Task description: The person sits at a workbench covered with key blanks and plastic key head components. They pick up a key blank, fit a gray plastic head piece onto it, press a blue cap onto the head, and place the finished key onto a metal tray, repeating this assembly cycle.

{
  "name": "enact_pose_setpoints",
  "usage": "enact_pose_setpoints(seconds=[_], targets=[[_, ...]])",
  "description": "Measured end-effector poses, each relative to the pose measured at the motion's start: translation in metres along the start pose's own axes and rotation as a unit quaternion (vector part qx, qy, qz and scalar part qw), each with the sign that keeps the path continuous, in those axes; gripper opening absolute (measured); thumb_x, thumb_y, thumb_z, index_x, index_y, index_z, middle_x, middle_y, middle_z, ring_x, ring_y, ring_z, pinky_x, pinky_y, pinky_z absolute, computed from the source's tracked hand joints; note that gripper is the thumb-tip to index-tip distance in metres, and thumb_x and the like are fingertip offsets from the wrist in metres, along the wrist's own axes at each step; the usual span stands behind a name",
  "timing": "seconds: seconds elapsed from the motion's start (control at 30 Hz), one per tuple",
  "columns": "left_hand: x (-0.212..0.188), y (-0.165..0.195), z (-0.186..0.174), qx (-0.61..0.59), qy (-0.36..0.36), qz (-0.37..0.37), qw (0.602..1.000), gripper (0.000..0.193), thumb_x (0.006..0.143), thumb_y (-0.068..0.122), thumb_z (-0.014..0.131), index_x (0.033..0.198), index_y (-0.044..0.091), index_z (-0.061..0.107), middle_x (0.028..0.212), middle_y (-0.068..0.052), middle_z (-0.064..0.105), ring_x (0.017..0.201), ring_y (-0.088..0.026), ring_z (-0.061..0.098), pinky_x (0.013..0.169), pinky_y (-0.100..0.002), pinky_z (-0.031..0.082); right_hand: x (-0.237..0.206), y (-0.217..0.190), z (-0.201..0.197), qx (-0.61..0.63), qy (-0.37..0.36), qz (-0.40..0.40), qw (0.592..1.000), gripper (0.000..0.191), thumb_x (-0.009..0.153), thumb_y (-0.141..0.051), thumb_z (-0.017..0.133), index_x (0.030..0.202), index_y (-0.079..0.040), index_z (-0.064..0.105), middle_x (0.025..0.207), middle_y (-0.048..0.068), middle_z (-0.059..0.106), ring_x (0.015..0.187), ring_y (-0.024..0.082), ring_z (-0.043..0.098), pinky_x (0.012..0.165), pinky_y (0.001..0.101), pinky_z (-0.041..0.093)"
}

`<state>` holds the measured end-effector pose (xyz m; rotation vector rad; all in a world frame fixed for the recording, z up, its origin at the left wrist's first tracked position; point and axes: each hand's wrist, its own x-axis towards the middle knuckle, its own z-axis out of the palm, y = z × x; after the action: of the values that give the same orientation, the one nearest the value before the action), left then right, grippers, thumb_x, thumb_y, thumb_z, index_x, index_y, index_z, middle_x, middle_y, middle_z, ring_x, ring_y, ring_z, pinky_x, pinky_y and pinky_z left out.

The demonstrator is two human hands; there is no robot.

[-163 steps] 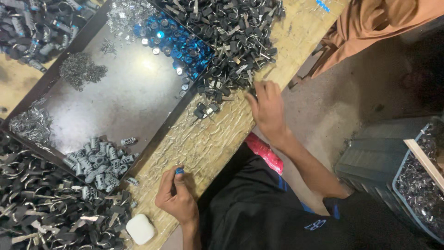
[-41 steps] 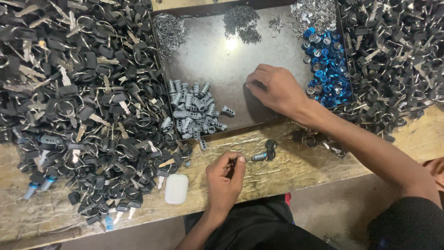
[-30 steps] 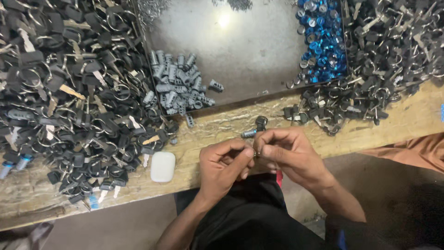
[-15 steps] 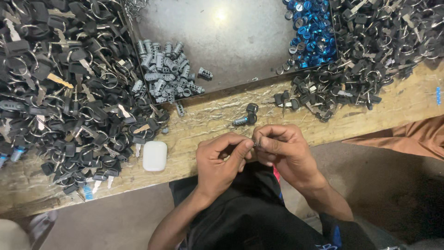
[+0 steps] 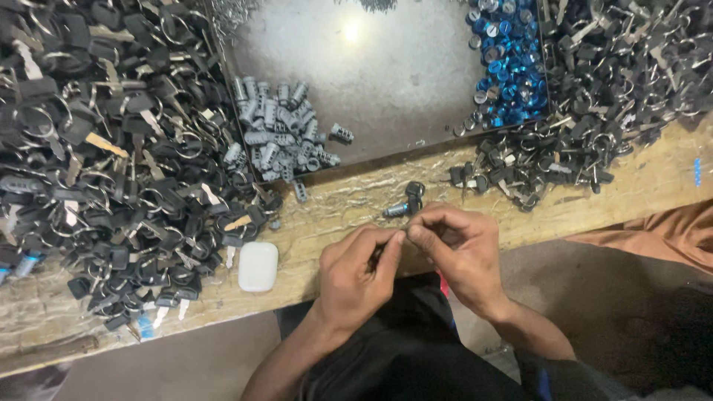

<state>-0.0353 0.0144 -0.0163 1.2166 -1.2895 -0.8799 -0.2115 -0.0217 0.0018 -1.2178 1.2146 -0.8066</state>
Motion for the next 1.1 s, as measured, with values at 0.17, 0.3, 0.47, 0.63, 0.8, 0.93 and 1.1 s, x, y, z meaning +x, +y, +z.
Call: enact_pose_setpoints(seconds=[0.17,0.3,0.47,0.63,0.8,0.93,1.1], targets=[[-0.004,-0.022,0.000,-0.186,-0.042,-0.190,0.963,0.005,0.095,0.004,0.072,0.094,-0.001,0.072,0.075,0.002,0.063,0.063,-0.001,0.051,0.056,-0.020,0.041,0.046,-0.035,-0.023,-0.190,-0.015,-0.057,0.980,0.012,0.087,-0.009,0.077,0.095,-0.001,0.080,0.085,0.006,0.076,0.067,0.007,0.065,0.057,0.0225,0.051],[-0.014,-0.041,0.014,-0.300,-0.012,-0.307,0.903,0.007,0.092,0.004,0.073,0.089,-0.003,0.072,0.071,0.005,0.061,0.060,-0.001,0.047,0.053,-0.020,0.037,0.141,-0.047,-0.055,-0.428,0.000,-0.217,0.877,0.018,0.102,-0.014,0.070,0.115,-0.004,0.077,0.091,0.010,0.073,0.074,0.017,0.068,0.068,0.0311,0.052],[-0.030,-0.045,0.022,-0.187,-0.005,-0.238,0.953,0.007,0.089,0.005,0.075,0.086,-0.001,0.073,0.071,0.002,0.065,0.060,-0.002,0.051,0.053,-0.021,0.042,0.221,-0.021,-0.052,-0.570,0.055,-0.339,0.746,0.036,0.102,-0.010,0.070,0.137,-0.001,0.073,0.102,0.019,0.062,0.087,0.036,0.063,0.072,0.0430,0.051],[-0.022,-0.041,0.022,-0.155,-0.006,-0.209,0.966,0.007,0.089,0.005,0.076,0.085,0.001,0.072,0.071,0.000,0.065,0.061,-0.005,0.055,0.055,-0.022,0.044,0.233,-0.012,-0.045,-0.551,0.050,-0.336,0.762,0.024,0.099,-0.006,0.075,0.122,-0.001,0.074,0.103,0.018,0.063,0.093,0.034,0.064,0.078,0.0432,0.053],[-0.015,-0.038,0.022,-0.182,-0.021,-0.231,0.956,0.005,0.088,0.004,0.076,0.087,0.001,0.071,0.072,0.000,0.064,0.060,-0.006,0.053,0.054,-0.022,0.043,0.222,-0.015,-0.053,-0.463,0.010,-0.224,0.857,0.018,0.094,-0.005,0.077,0.112,-0.003,0.077,0.100,0.015,0.071,0.077,0.027,0.068,0.068,0.0374,0.054],[-0.016,-0.041,0.024,-0.155,-0.014,-0.205,0.966,0.005,0.088,0.003,0.075,0.086,0.001,0.071,0.071,0.001,0.063,0.060,-0.005,0.054,0.054,-0.022,0.044,0.235,-0.024,-0.053,-0.462,-0.015,-0.208,0.862,0.014,0.092,-0.004,0.079,0.104,0.001,0.074,0.096,0.015,0.071,0.078,0.026,0.069,0.070,0.0340,0.053],[-0.017,-0.046,0.025,-0.255,0.020,-0.292,0.922,0.007,0.094,0.005,0.073,0.090,-0.001,0.070,0.071,0.004,0.061,0.059,-0.003,0.050,0.051,-0.021,0.040,0.186,-0.044,-0.048,-0.442,-0.004,-0.251,0.861,0.010,0.100,-0.003,0.074,0.103,0.002,0.065,0.092,0.015,0.066,0.076,0.024,0.063,0.070,0.0332,0.049]])
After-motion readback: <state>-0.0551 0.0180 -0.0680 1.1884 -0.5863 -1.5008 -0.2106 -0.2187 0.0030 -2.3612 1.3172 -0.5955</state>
